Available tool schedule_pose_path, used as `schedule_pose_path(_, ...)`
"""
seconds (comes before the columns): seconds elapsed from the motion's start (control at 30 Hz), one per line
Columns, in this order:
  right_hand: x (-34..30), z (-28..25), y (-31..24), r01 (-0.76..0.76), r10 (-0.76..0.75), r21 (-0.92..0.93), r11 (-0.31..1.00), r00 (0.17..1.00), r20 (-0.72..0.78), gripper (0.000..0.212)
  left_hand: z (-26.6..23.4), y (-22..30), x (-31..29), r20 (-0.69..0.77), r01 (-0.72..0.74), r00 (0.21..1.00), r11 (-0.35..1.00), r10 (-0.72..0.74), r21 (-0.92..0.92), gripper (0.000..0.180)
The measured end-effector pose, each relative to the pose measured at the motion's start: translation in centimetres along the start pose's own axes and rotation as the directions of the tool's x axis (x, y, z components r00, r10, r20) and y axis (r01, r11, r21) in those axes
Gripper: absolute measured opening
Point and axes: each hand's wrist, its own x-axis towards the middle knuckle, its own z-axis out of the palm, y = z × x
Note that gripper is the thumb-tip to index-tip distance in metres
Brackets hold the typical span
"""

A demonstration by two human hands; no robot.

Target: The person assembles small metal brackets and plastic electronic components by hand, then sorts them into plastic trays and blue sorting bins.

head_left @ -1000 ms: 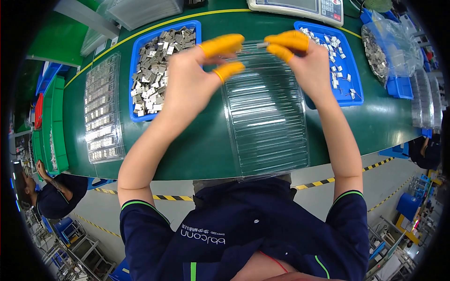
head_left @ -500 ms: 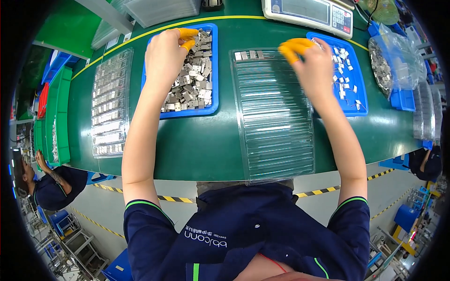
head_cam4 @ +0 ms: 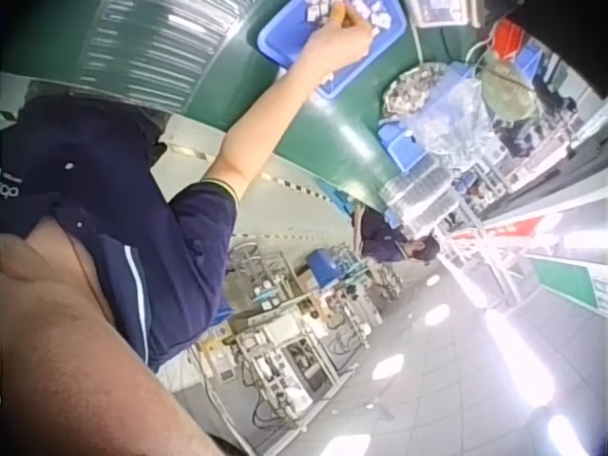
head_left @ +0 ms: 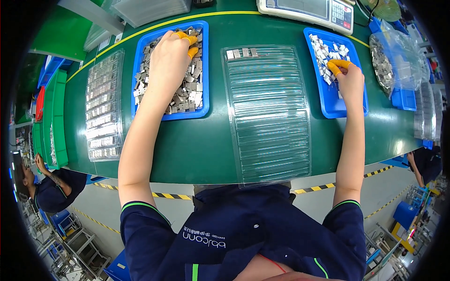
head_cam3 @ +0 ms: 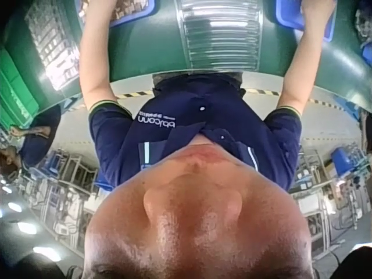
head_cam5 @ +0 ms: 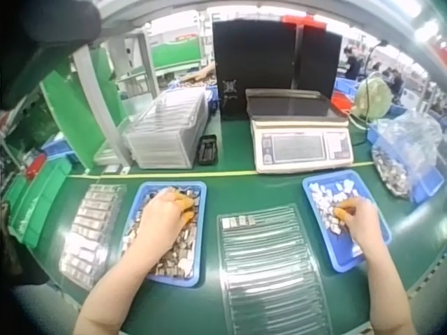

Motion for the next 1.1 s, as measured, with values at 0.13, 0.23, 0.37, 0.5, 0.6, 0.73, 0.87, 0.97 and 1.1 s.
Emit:
schedule_pose_path(0.13, -0.6, -1.4, -1.0, 0.09, -0.107, 0.153, 0.984, 0.989, 0.106, 0.021, 0.0, -0.4, 0.1, 0.026, 0.043, 0.999, 0.998, -0.042, -0.034, 0.014)
schedule_pose_path(0.23, -0.5, -1.2, -0.5, 0.087, -0.105, 0.128, 0.988, 0.984, 0.141, 0.02, -0.3, -0.6, 0.2, 0.046, 0.077, 0.996, 0.995, -0.074, -0.06, 0.015)
schedule_pose_path(0.37, 0.2, -0.5, 0.6, 0.012, -0.028, 0.106, 0.994, 0.988, 0.15, 0.02, -0.5, -1.0, 0.2, 0.057, 0.126, 0.991, 0.989, -0.122, -0.082, 0.013)
schedule_pose_path(0.5, -0.5, -1.4, -0.5, 0.032, -0.06, 0.195, 0.98, 0.988, 0.139, 0.024, -1.0, -1.0, 0.5, 0.13, 0.227, 0.973, 0.901, -0.191, -0.37, 0.015)
schedule_pose_path(0.6, -1.0, -2.5, -2.4, 0.008, -0.05, 0.166, 0.986, 0.968, 0.246, 0.026, -0.7, -1.9, 0.4, 0.041, 0.134, 0.991, 0.979, -0.129, -0.153, 0.019)
schedule_pose_path(0.73, -1.1, -2.5, -1.7, 0.045, -0.076, 0.121, 0.992, 0.962, 0.261, 0.025, -1.8, -1.1, 0.9, 0.063, 0.185, 0.982, 0.825, -0.179, -0.533, 0.018)
schedule_pose_path(0.87, -0.4, -1.6, 0.0, 0.039, -0.073, 0.187, 0.982, 0.982, 0.176, 0.023, -2.1, 0.8, 0.5, 0.089, 0.227, 0.969, 0.682, -0.231, -0.696, 0.018)
schedule_pose_path(0.97, -0.5, -2.5, -0.8, -0.005, -0.017, 0.145, 0.989, 0.989, 0.147, 0.019, -1.6, 1.4, 0.4, 0.233, 0.298, 0.953, 0.464, -0.194, -0.834, 0.023)
schedule_pose_path(1.1, -0.6, -2.9, -0.9, 0.066, -0.053, 0.096, 0.993, 0.99, -0.131, 0.017, -2.0, 2.9, 0.0, 0.32, 0.33, 0.943, 0.377, -0.089, -0.866, 0.026)
